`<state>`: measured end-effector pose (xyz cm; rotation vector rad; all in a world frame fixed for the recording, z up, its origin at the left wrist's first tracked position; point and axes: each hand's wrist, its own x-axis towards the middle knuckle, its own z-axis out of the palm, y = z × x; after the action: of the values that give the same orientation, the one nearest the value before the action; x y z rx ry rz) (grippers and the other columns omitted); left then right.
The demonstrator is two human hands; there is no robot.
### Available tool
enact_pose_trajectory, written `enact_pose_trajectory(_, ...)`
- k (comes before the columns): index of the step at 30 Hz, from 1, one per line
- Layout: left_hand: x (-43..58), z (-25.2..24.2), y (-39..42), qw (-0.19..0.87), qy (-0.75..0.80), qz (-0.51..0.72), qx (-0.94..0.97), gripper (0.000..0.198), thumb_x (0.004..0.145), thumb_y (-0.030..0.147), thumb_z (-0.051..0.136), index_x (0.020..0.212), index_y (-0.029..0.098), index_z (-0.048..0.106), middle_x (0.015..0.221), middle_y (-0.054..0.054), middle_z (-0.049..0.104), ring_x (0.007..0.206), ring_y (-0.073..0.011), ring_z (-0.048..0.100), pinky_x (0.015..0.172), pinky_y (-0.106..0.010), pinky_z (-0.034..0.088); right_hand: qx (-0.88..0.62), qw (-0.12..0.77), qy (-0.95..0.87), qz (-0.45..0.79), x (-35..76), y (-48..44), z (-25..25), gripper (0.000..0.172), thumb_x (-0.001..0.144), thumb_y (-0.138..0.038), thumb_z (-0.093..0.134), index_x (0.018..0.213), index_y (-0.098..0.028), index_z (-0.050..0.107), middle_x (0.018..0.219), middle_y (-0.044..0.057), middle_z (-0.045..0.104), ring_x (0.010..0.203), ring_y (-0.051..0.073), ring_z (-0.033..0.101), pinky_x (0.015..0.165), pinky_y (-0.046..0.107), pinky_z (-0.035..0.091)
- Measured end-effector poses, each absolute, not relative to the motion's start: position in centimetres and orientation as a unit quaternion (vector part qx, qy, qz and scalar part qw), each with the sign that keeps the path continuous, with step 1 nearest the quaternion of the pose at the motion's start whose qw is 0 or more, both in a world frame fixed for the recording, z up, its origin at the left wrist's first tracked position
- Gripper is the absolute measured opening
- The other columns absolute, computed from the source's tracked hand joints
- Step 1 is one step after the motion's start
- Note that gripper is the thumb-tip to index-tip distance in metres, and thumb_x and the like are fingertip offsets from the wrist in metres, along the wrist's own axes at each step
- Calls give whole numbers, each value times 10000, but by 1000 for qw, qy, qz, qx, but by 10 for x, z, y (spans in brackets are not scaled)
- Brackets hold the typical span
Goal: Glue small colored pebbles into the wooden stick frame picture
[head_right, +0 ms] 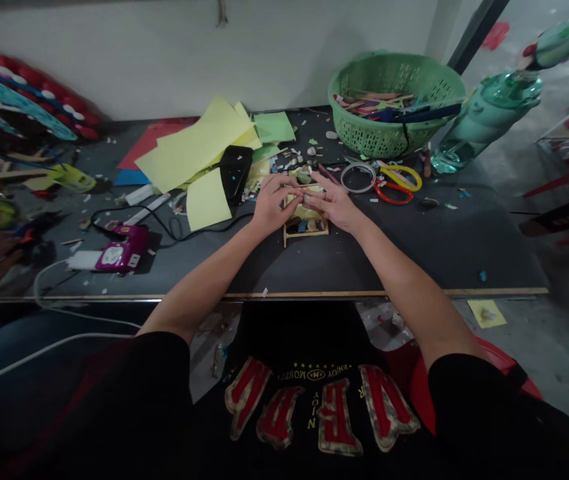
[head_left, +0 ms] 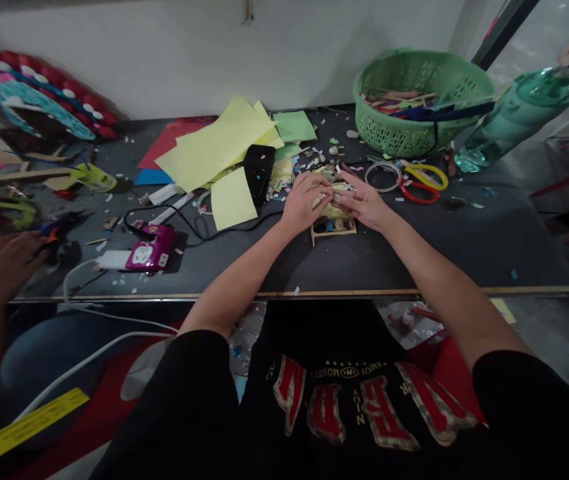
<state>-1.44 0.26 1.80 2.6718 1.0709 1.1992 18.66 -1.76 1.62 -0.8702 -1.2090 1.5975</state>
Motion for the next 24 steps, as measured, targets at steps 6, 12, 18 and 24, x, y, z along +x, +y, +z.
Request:
enact_pose_trajectory(6, -16, 20, 1, 6, 301, 355, 885, 179, 989, 289, 472, 928, 205, 617, 1113, -86, 646, 1153, -221, 566, 1057, -444, 459, -353, 447, -496, 656, 187, -18, 15, 1045, 647, -371, 898, 1534, -247, 359, 1208, 77, 737, 1192, 233, 667, 1072, 448, 532)
enact_pose_trajectory(12, -15, 18, 2, -3, 298, 342, 891, 147, 973, 237, 455, 907, 204, 582, 1126, -92, 639, 1163, -225, 559, 1074, -448, 460, -344, 439, -500, 663, 185, -18, 14, 1009, 658, -332, 890, 1523, -293, 372, 1241, 61, 724, 1198, 234, 664, 1047, 452, 555)
enact_pose_trajectory(18, -13, 17, 2, -16, 305, 333, 892, 120, 948, 227, 476, 888, 205, 578, 1110, -86, 646, 1160, -234, 577, 1065, -449, 480, -345, 425, -500, 671, 185, -19, 14, 995, 682, -298, 872, 1530, -303, 351, 1307, 63, 692, 1210, 242, 658, 1032, 458, 569)
enact_pose_trajectory(24, -11, 17, 0, -26, 303, 322, 897, 140, 951, 198, 449, 924, 190, 586, 1153, -104, 644, 1171, -246, 565, 1059, -449, 474, -353, 430, -502, 663, 186, -19, 16, 998, 677, -347, 879, 1527, -298, 359, 1266, 54, 715, 1194, 234, 667, 1052, 455, 554)
